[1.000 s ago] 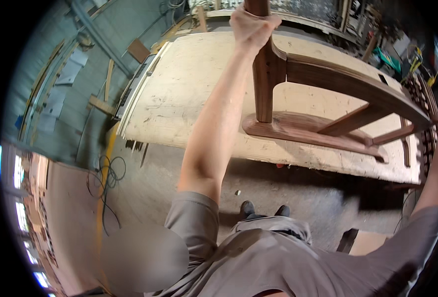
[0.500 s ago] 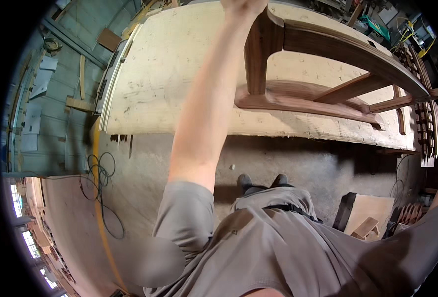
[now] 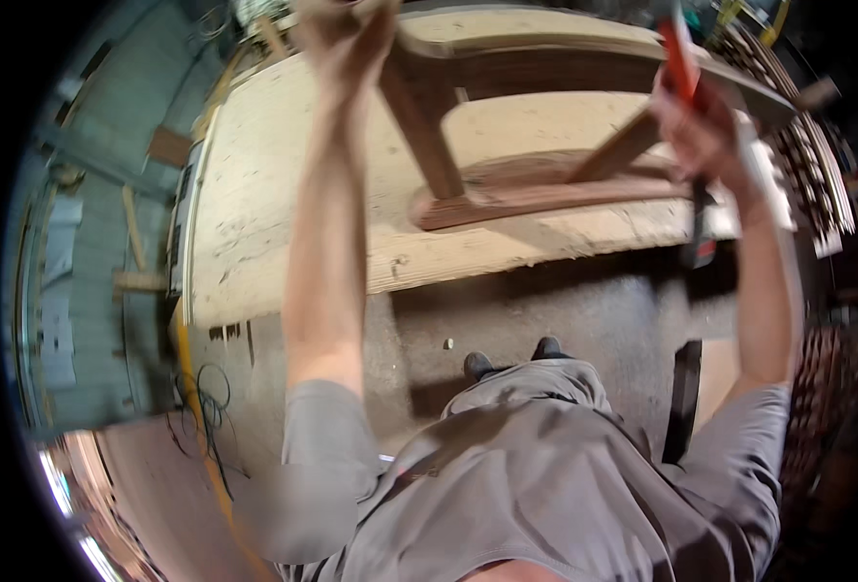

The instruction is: The person assembles a wooden frame on a workbench, using a rubber mallet to fit pieces together. They walk across the workshop to select a wooden component from a stack and return to continue the assembly.

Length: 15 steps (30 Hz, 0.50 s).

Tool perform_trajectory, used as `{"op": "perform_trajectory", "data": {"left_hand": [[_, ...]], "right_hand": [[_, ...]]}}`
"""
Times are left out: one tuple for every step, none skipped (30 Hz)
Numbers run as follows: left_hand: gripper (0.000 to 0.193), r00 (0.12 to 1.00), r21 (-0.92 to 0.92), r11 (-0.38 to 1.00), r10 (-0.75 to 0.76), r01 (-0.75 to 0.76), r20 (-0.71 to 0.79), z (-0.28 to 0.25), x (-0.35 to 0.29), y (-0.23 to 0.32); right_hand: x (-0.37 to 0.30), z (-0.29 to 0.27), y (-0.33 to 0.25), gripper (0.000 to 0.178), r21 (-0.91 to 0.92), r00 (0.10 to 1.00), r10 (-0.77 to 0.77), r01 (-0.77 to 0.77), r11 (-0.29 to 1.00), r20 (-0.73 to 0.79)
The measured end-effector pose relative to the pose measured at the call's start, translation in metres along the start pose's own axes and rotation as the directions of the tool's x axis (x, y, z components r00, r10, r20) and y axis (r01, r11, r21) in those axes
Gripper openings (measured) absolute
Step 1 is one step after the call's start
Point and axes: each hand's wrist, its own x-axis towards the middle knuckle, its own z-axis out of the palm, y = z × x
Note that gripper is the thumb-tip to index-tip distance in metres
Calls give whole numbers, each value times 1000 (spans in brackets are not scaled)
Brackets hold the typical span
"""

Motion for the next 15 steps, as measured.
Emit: {"op": "perform_trajectory", "data": {"left_hand": [[41,992,-105,994,-38,25,-117,3,-10,12],[49,917,-13,974,207,-224,-342,15,-12,13],[58,734,187,901,428,-392,-527,27,-14,15],[62,803,180,856,518,-485,-296,45,-22,21],[67,810,134,807,585,-575,-46,57,-30,26],[71,773,314,708,603,-632,196,73,-34,40],[66,767,369,674,529,-640,363,96,-39,35],[63,740,422,624,430,-657,517,114,-42,27],[74,705,511,614,105,-601,701,128,-40,33],[85,581,591,573,-230,-567,781,146,-41,36],[89,624,666,505,-282,-549,729,151,-42,33],[88,633,658,489,-247,-572,734,156,-46,33],[88,633,659,493,-249,-568,733,156,-50,36],[87,640,660,498,-244,-562,729,159,-51,39],[83,640,621,525,-175,-583,748,158,-51,35]], "right_hand": [[-38,16,33,23,163,999,12,-5,987,-41],[-69,28,68,20,182,983,164,-147,972,-82],[-97,40,104,18,223,944,309,-278,934,-118],[-123,51,146,14,161,890,415,-389,907,-189],[-144,64,196,16,115,888,389,-371,921,-246],[-147,87,225,21,49,830,502,-506,861,-244],[-142,114,232,27,-43,884,393,-417,908,-253],[-126,136,218,28,-82,848,504,-521,850,-161],[-120,153,239,28,-73,881,466,-472,879,-89],[-107,160,230,24,-64,875,484,-483,873,0],[-92,166,215,19,209,834,535,-552,808,136],[-82,176,233,17,199,864,489,-504,841,124],[-69,176,231,16,179,827,539,-561,808,161],[-61,167,253,14,232,842,528,-538,810,109],[-52,167,280,13,285,855,515,-510,811,65]]}}
